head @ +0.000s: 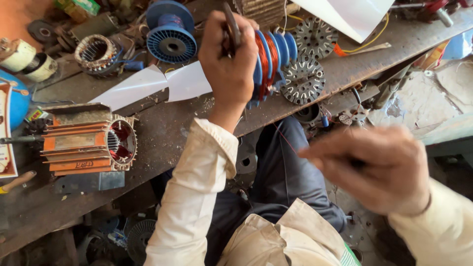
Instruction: The person winds copper wire onto a blue plastic motor stator core using a metal tool to guide and tighten the wire. They then use scissors to cut the wire and secure the coil.
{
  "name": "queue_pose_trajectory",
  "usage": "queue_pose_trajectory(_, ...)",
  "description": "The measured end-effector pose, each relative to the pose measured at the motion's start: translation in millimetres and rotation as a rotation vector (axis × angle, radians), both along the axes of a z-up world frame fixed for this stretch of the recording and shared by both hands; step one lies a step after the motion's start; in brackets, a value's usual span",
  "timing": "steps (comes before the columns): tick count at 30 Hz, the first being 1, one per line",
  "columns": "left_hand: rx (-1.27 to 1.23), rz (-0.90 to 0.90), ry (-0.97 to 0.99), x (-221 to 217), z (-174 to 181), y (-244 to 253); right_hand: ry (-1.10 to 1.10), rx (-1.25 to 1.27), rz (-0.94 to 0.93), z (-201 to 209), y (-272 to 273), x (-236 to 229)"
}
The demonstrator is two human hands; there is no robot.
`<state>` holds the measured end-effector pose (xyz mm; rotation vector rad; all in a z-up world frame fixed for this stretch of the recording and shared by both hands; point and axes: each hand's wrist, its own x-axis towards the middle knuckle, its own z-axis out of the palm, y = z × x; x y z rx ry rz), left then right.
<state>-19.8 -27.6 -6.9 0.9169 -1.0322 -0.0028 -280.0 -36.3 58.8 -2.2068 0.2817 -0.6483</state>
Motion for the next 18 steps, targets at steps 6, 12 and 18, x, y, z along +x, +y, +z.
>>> queue_pose_trajectory(6,0.079,-0.100,-0.070,-17,10,20,-0.145,-0.793,0.075,90,-32,75)
queue_pose_trajectory(12,0.094,-0.220,-0.087,-27,24,34,-0.144,-0.632,0.297,46,-126,111)
queue_pose_trajectory(18,0.096,-0.289,-0.175,-15,21,36,-0.025,0.195,0.172,-34,-151,122)
